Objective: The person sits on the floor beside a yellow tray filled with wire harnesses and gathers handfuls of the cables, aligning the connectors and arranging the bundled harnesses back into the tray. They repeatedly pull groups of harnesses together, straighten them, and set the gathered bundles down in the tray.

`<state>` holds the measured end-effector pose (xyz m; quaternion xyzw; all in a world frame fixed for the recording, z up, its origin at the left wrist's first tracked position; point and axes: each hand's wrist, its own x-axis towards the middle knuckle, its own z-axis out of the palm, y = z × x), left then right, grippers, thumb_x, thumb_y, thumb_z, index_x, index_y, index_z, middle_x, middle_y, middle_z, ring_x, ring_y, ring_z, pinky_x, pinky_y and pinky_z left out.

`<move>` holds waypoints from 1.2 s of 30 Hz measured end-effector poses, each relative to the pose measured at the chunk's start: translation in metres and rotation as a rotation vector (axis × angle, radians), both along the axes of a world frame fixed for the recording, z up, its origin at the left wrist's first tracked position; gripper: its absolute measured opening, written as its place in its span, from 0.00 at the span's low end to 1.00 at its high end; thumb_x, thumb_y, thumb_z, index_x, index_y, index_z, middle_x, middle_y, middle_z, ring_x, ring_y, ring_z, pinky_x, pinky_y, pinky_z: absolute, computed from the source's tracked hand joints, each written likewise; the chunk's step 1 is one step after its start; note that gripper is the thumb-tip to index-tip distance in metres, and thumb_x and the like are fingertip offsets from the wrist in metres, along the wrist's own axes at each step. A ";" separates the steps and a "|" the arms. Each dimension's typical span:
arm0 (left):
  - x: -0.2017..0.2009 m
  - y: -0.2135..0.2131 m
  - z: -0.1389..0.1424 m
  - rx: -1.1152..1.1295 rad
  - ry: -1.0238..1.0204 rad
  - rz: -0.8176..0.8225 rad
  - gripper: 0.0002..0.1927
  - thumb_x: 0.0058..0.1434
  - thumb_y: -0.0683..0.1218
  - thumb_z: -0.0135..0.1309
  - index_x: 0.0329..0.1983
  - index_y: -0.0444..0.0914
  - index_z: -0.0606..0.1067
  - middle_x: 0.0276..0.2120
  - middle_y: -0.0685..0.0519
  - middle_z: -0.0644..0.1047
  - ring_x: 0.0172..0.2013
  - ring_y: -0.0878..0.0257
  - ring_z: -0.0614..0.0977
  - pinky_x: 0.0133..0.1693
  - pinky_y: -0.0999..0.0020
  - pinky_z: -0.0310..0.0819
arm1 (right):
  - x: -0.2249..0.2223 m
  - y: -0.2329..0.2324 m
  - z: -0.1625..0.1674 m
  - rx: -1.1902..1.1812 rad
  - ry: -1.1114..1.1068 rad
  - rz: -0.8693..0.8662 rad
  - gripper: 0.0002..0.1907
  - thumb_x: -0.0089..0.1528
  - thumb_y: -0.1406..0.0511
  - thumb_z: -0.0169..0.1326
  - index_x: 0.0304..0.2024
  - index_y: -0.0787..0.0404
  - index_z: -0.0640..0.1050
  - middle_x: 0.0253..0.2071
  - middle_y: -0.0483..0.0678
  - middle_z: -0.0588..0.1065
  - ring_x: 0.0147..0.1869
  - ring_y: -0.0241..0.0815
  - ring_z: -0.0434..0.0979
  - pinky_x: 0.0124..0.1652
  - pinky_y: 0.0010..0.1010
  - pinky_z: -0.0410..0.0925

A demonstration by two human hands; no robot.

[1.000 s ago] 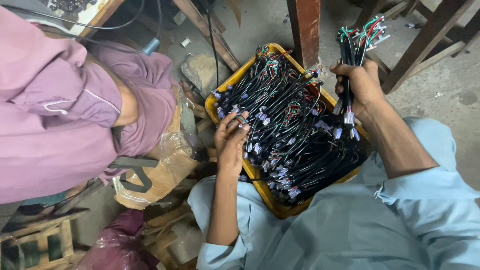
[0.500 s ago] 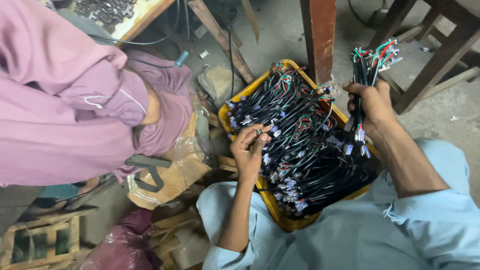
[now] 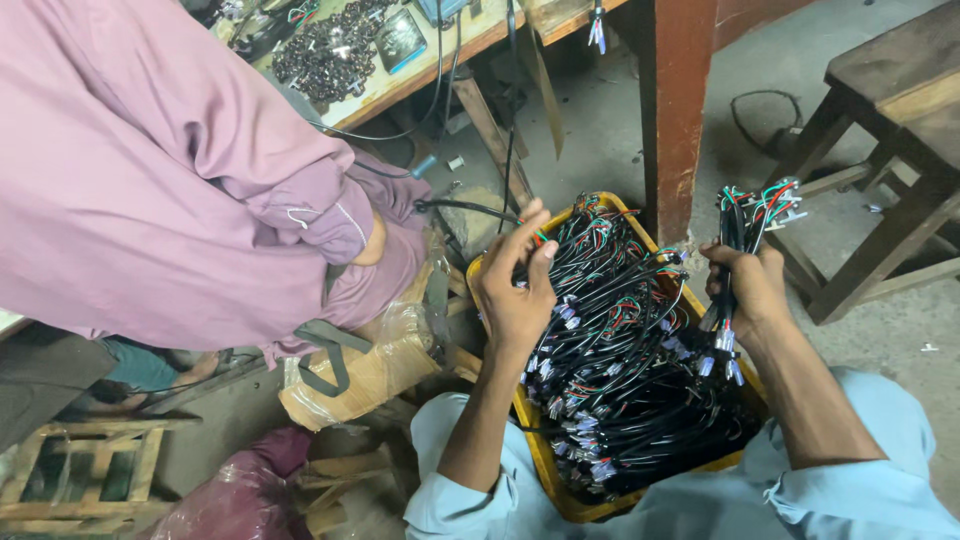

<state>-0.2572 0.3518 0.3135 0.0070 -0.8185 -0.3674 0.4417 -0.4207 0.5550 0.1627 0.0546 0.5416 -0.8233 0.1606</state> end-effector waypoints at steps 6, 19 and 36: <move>-0.011 -0.004 0.015 0.026 -0.133 -0.055 0.27 0.56 0.31 0.60 0.61 0.35 0.75 0.71 0.44 0.68 0.27 0.69 0.74 0.32 0.75 0.72 | 0.000 0.006 0.002 0.005 0.002 -0.001 0.09 0.59 0.73 0.57 0.38 0.61 0.71 0.26 0.43 0.67 0.23 0.34 0.64 0.22 0.25 0.59; -0.002 -0.016 0.004 0.283 -0.346 -0.444 0.35 0.56 0.27 0.56 0.68 0.35 0.70 0.75 0.51 0.63 0.33 0.74 0.73 0.37 0.80 0.71 | 0.009 0.005 0.017 0.002 0.013 -0.004 0.10 0.57 0.76 0.55 0.39 0.62 0.71 0.29 0.42 0.70 0.26 0.30 0.65 0.22 0.23 0.59; -0.047 -0.085 0.045 0.471 -0.220 -0.741 0.33 0.54 0.30 0.52 0.68 0.27 0.70 0.75 0.48 0.63 0.46 0.71 0.74 0.49 0.76 0.72 | 0.008 0.004 0.013 0.038 0.048 0.023 0.07 0.59 0.75 0.53 0.39 0.65 0.73 0.29 0.43 0.70 0.25 0.31 0.65 0.22 0.24 0.59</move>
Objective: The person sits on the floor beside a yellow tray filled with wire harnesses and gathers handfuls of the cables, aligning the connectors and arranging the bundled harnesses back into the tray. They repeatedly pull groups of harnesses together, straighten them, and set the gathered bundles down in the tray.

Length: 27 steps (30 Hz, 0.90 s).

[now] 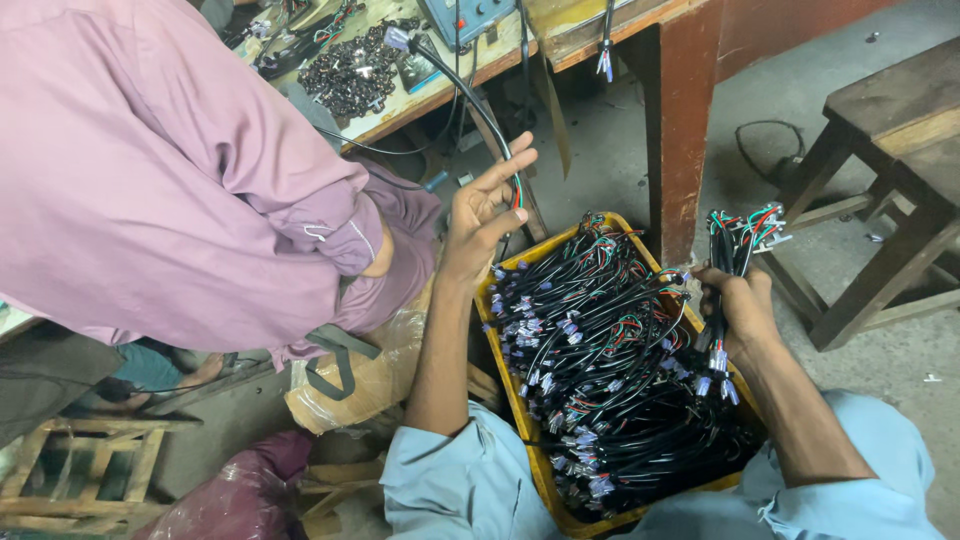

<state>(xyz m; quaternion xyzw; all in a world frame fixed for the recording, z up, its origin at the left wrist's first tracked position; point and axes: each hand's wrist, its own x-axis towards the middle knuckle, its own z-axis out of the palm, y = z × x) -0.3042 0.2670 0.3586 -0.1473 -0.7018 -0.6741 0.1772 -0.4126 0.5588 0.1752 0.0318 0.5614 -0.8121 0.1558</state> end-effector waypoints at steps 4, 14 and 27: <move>-0.039 -0.030 0.003 0.021 0.051 -0.055 0.34 0.54 0.31 0.52 0.68 0.26 0.71 0.76 0.44 0.63 0.67 0.68 0.72 0.59 0.75 0.69 | -0.001 0.000 0.001 -0.010 -0.017 0.009 0.06 0.59 0.74 0.52 0.40 0.65 0.73 0.28 0.44 0.69 0.24 0.31 0.64 0.22 0.25 0.59; -0.090 -0.023 -0.029 0.344 -0.050 0.639 0.26 0.61 0.46 0.62 0.61 0.40 0.67 0.64 0.48 0.67 0.55 0.60 0.75 0.46 0.60 0.78 | -0.007 0.004 0.005 -0.047 0.015 -0.016 0.07 0.58 0.74 0.55 0.39 0.64 0.73 0.26 0.43 0.69 0.24 0.32 0.64 0.22 0.24 0.58; 0.024 0.053 -0.221 -0.550 -0.311 0.488 0.07 0.60 0.43 0.59 0.41 0.37 0.79 0.36 0.49 0.85 0.36 0.59 0.87 0.39 0.66 0.81 | -0.003 0.005 0.001 0.064 0.009 -0.035 0.08 0.57 0.73 0.57 0.38 0.63 0.73 0.27 0.43 0.67 0.24 0.33 0.65 0.22 0.26 0.59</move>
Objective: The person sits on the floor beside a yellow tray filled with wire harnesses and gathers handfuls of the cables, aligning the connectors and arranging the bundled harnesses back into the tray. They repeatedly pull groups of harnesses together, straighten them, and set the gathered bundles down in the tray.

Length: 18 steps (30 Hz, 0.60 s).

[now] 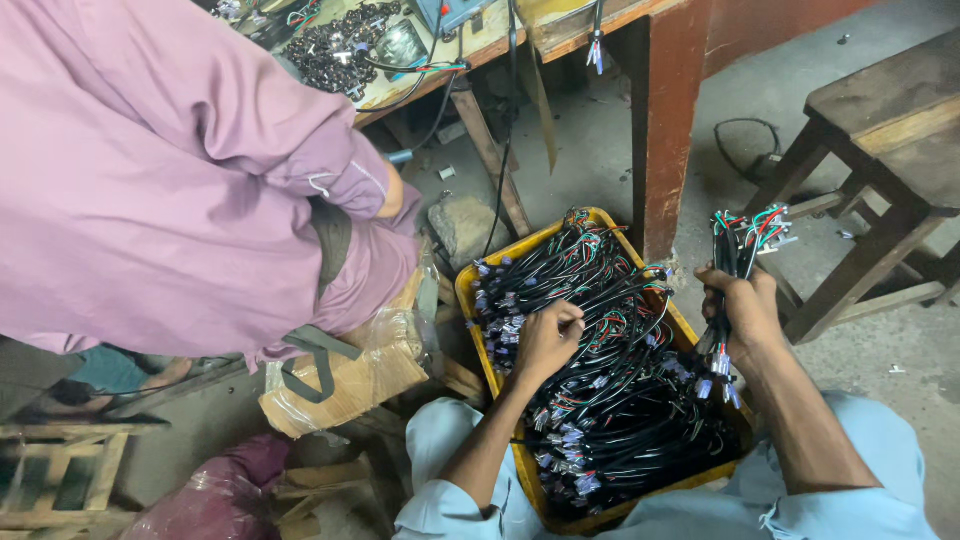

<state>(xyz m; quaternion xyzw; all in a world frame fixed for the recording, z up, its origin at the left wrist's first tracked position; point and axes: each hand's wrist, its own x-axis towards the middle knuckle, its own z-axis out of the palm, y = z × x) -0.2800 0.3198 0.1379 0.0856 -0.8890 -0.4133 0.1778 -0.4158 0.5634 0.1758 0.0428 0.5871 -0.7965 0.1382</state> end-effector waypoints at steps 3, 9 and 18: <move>0.005 -0.018 -0.017 -0.185 -0.251 -0.023 0.12 0.56 0.47 0.62 0.43 0.41 0.80 0.36 0.52 0.86 0.39 0.52 0.86 0.44 0.58 0.79 | 0.002 -0.002 0.002 0.002 -0.014 0.019 0.08 0.57 0.73 0.58 0.39 0.63 0.73 0.27 0.42 0.68 0.24 0.33 0.65 0.23 0.25 0.59; 0.010 -0.024 -0.027 -0.138 -0.399 -0.026 0.16 0.56 0.52 0.63 0.45 0.42 0.79 0.41 0.52 0.85 0.42 0.53 0.86 0.47 0.57 0.79 | 0.009 -0.011 0.002 0.065 -0.011 0.012 0.07 0.58 0.72 0.57 0.38 0.64 0.74 0.27 0.43 0.68 0.23 0.33 0.64 0.24 0.25 0.59; 0.008 -0.023 -0.036 -0.157 -0.381 -0.038 0.18 0.57 0.53 0.64 0.47 0.41 0.80 0.44 0.51 0.85 0.44 0.52 0.85 0.48 0.57 0.78 | 0.014 -0.022 0.001 0.061 -0.011 0.058 0.07 0.58 0.73 0.57 0.38 0.64 0.73 0.27 0.43 0.69 0.24 0.33 0.65 0.23 0.25 0.59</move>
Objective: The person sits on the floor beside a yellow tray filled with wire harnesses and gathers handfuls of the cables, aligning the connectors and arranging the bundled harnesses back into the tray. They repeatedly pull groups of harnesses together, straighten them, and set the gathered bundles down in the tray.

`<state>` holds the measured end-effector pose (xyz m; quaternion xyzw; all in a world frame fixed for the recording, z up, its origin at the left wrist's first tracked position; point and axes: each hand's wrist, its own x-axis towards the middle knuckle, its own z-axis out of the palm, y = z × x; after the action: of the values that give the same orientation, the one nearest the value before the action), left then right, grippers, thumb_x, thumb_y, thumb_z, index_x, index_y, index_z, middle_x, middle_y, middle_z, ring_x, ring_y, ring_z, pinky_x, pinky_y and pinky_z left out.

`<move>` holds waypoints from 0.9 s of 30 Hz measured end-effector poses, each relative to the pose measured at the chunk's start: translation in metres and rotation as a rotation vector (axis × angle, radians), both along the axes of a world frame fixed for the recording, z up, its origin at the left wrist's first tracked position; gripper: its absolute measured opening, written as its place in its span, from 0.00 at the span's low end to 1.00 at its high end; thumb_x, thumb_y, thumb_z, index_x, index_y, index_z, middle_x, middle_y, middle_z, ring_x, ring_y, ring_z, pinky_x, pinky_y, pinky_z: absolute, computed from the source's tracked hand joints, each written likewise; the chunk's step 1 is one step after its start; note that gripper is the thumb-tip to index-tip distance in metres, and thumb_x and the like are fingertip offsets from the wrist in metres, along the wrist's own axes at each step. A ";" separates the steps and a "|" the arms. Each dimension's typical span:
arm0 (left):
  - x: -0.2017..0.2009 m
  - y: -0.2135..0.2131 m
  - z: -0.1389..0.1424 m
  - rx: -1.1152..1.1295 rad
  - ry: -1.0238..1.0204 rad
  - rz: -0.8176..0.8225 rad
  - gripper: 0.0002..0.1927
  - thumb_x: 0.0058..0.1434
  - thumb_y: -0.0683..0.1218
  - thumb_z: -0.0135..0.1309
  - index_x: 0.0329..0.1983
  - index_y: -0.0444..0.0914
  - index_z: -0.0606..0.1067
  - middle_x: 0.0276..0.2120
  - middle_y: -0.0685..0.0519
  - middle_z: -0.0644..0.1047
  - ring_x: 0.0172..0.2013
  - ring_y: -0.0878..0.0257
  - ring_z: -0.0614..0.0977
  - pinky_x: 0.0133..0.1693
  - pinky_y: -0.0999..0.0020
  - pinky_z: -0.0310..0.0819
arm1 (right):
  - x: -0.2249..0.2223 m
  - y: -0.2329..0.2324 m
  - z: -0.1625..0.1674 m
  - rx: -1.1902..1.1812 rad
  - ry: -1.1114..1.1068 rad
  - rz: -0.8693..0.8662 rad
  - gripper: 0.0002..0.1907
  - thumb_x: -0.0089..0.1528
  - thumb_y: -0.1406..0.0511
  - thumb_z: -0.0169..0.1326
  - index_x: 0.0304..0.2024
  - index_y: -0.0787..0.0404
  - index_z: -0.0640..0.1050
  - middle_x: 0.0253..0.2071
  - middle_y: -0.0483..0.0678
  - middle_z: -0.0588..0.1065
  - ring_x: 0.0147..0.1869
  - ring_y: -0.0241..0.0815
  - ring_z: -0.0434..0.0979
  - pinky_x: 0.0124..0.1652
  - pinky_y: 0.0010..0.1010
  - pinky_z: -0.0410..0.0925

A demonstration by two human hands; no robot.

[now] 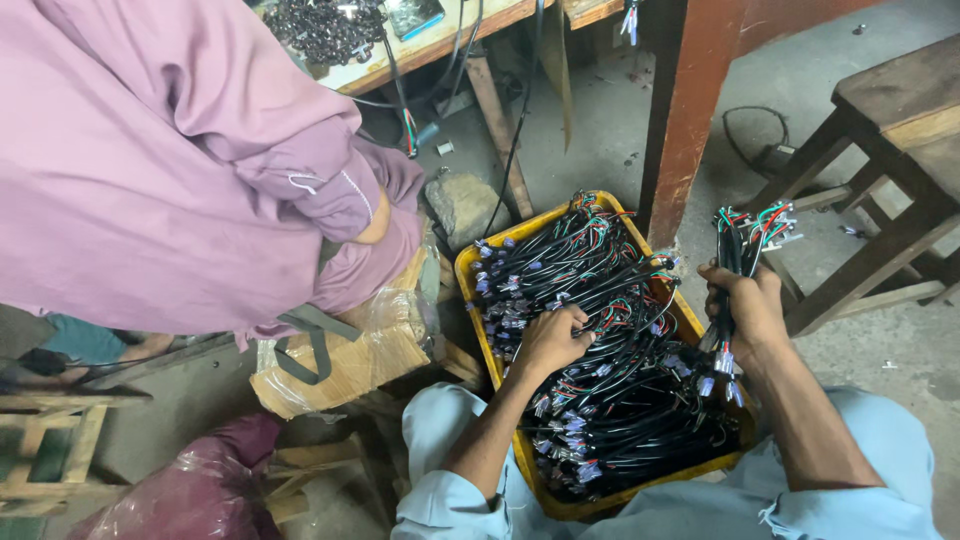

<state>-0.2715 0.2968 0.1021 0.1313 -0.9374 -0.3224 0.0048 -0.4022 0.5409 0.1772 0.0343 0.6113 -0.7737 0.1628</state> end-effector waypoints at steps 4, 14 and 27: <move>-0.017 -0.005 0.004 0.438 0.417 0.189 0.30 0.52 0.45 0.69 0.54 0.35 0.69 0.55 0.47 0.75 0.45 0.58 0.82 0.43 0.62 0.81 | -0.002 0.001 -0.002 -0.022 0.000 -0.007 0.07 0.58 0.73 0.57 0.38 0.62 0.73 0.27 0.43 0.68 0.24 0.33 0.65 0.24 0.24 0.59; -0.086 -0.135 0.139 0.949 1.083 0.690 0.35 0.58 0.38 0.63 0.66 0.35 0.60 0.53 0.44 0.71 0.44 0.59 0.80 0.43 0.66 0.81 | -0.009 -0.001 -0.001 -0.036 0.009 0.007 0.08 0.59 0.73 0.58 0.38 0.63 0.72 0.27 0.43 0.68 0.23 0.33 0.65 0.24 0.25 0.60; -0.121 -0.156 0.209 1.079 1.320 0.386 0.25 0.62 0.31 0.56 0.63 0.23 0.68 0.53 0.35 0.78 0.51 0.51 0.83 0.56 0.62 0.80 | -0.008 0.006 0.006 -0.066 0.033 0.023 0.08 0.59 0.73 0.57 0.39 0.63 0.72 0.28 0.43 0.69 0.24 0.33 0.65 0.23 0.24 0.59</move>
<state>-0.3926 0.1412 0.3106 0.0588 -0.4240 -0.7259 0.5383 -0.4106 0.5466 0.1834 0.0091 0.5883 -0.7921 0.1625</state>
